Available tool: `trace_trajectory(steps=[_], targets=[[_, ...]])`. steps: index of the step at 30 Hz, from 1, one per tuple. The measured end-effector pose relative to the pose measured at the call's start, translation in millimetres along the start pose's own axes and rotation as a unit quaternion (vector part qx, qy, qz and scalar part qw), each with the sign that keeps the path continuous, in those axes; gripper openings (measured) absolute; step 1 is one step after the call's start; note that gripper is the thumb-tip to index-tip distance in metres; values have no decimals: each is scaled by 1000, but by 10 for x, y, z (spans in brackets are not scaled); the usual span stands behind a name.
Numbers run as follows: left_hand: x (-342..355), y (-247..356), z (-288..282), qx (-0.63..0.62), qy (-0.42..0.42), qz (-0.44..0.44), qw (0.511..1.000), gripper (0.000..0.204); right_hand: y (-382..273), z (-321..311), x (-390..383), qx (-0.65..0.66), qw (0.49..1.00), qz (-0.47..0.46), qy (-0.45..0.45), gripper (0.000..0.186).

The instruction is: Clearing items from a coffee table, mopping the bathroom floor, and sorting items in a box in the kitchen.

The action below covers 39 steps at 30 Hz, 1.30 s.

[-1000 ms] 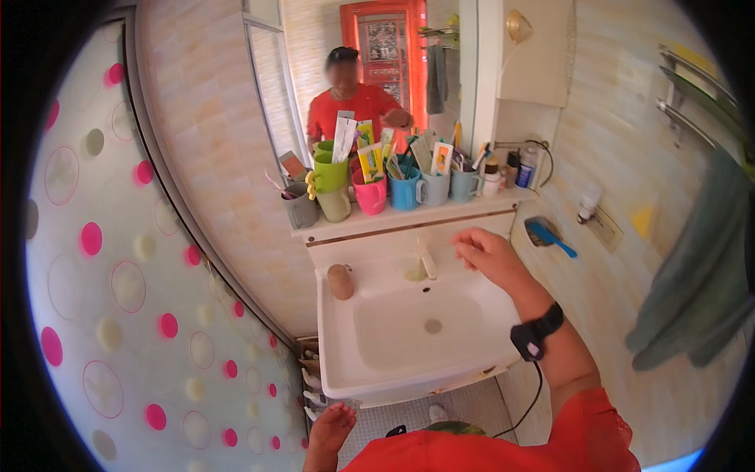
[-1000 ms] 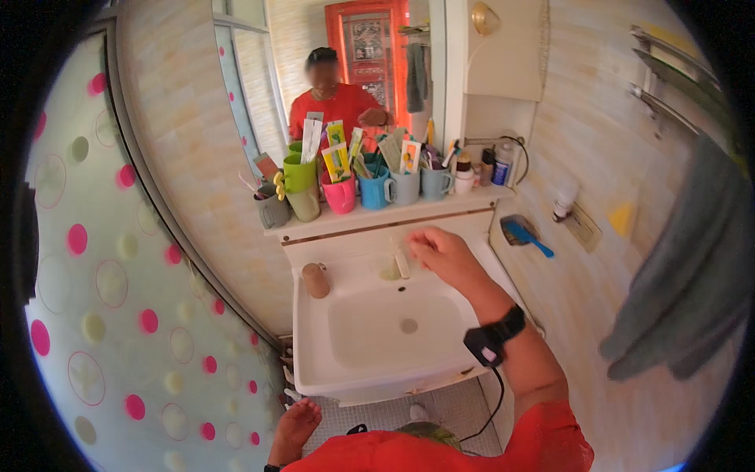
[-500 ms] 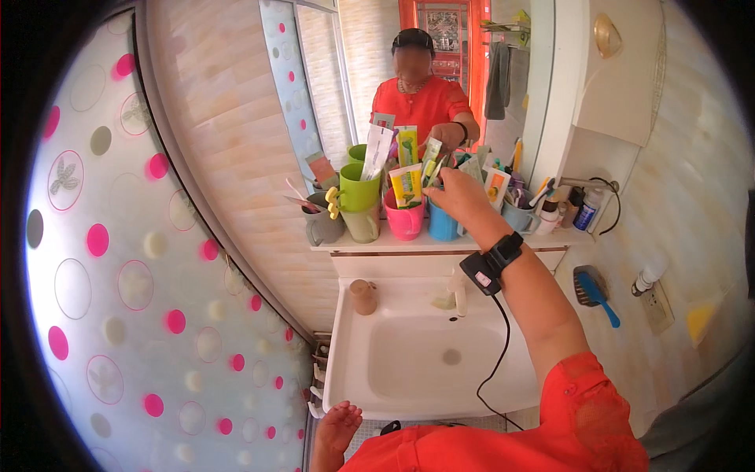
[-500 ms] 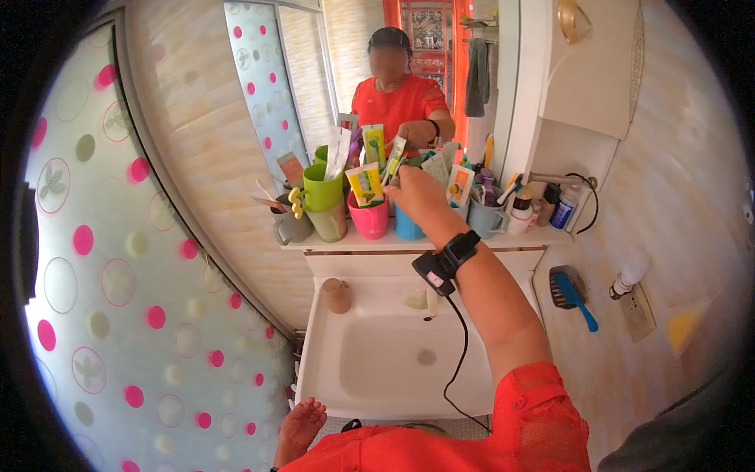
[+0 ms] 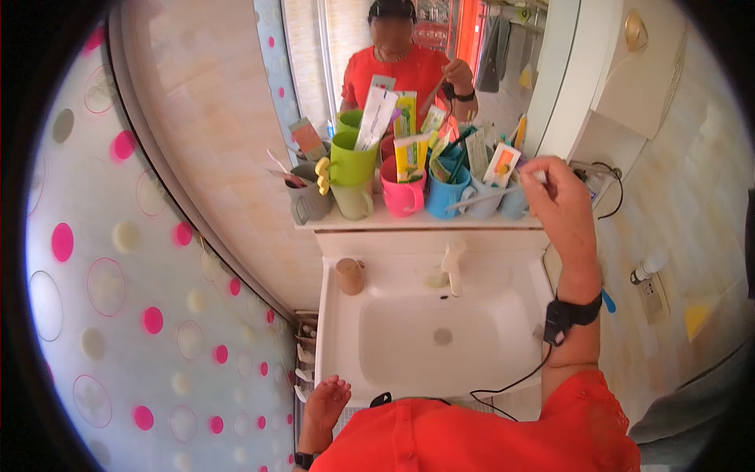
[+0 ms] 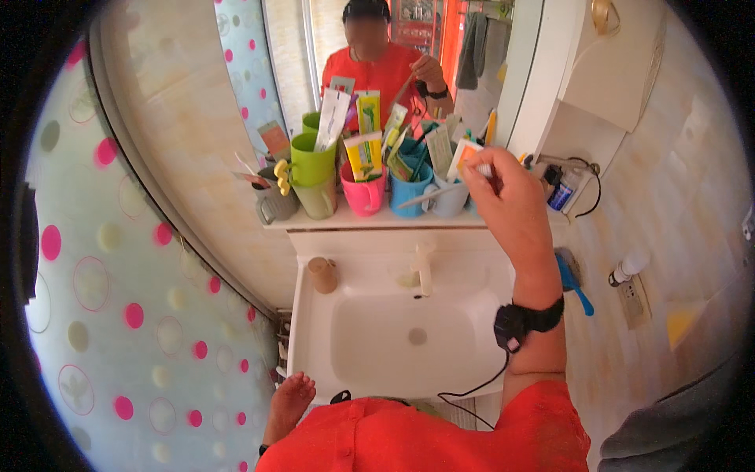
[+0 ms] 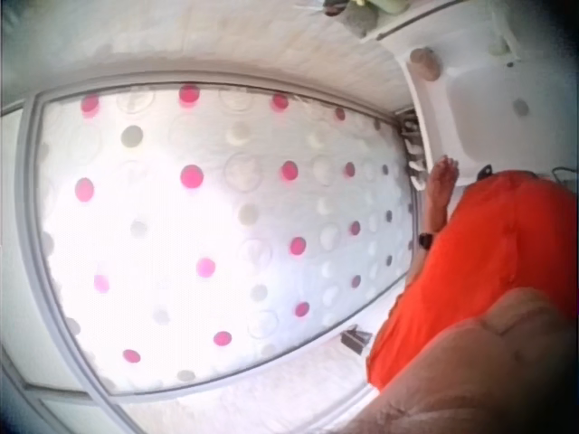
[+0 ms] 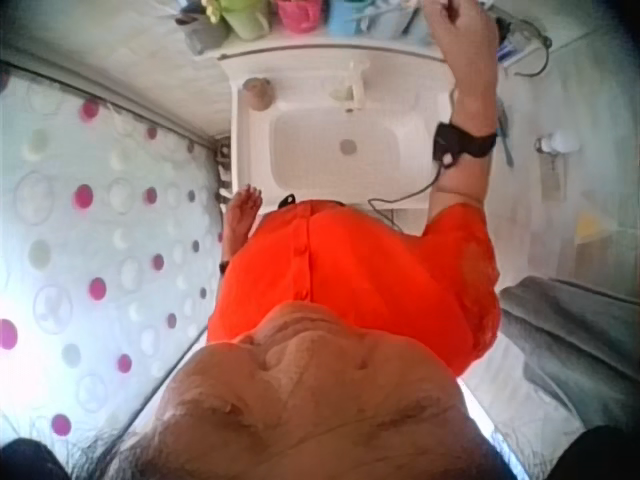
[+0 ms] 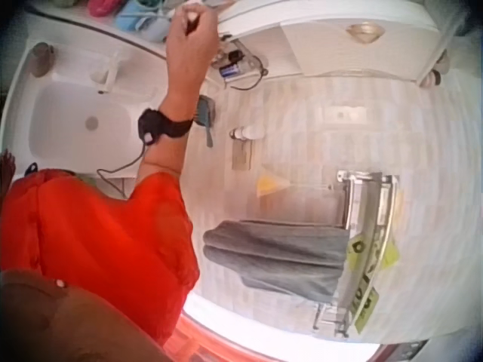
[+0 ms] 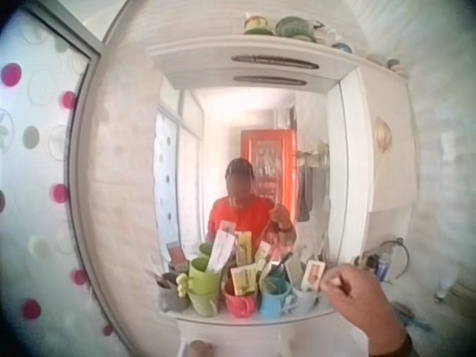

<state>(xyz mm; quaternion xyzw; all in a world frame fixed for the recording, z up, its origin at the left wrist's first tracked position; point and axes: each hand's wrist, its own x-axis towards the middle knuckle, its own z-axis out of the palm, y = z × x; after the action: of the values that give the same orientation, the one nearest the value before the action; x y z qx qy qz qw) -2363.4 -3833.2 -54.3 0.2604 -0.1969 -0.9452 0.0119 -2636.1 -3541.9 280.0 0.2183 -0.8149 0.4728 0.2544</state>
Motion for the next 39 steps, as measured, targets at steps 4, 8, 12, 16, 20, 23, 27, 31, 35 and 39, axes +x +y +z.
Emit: trace_trajectory(steps=[4,8,12,16,20,23,27,31,35,39], targets=[[160,-21,6,14,-10,-19,1000,16,401,87,-532,3,982,91,-167,9],[209,-46,178,39,17,-30,999,17,1342,609,-1406,-58,931,135,-334,7],[203,-90,220,59,27,-30,997,16,2185,1038,-2370,-162,905,142,-366,8],[145,-150,156,62,59,-25,996,15,2611,1160,-2955,-274,850,145,-427,12],[61,-188,102,54,86,-14,995,15,2724,1222,-3135,-293,780,126,-539,15],[23,-217,138,33,92,1,995,15,2813,1262,-3098,-285,775,133,-549,16],[29,-240,111,33,101,15,994,14,2969,1351,-2952,-264,811,161,-497,19],[45,-244,171,26,132,18,991,14,3122,1465,-2808,-294,805,147,-494,21],[51,-253,231,25,124,18,992,14,3266,1596,-2910,-291,803,152,-496,21],[54,-248,291,27,135,21,990,15,3359,1701,-3031,-284,798,195,-494,19]])
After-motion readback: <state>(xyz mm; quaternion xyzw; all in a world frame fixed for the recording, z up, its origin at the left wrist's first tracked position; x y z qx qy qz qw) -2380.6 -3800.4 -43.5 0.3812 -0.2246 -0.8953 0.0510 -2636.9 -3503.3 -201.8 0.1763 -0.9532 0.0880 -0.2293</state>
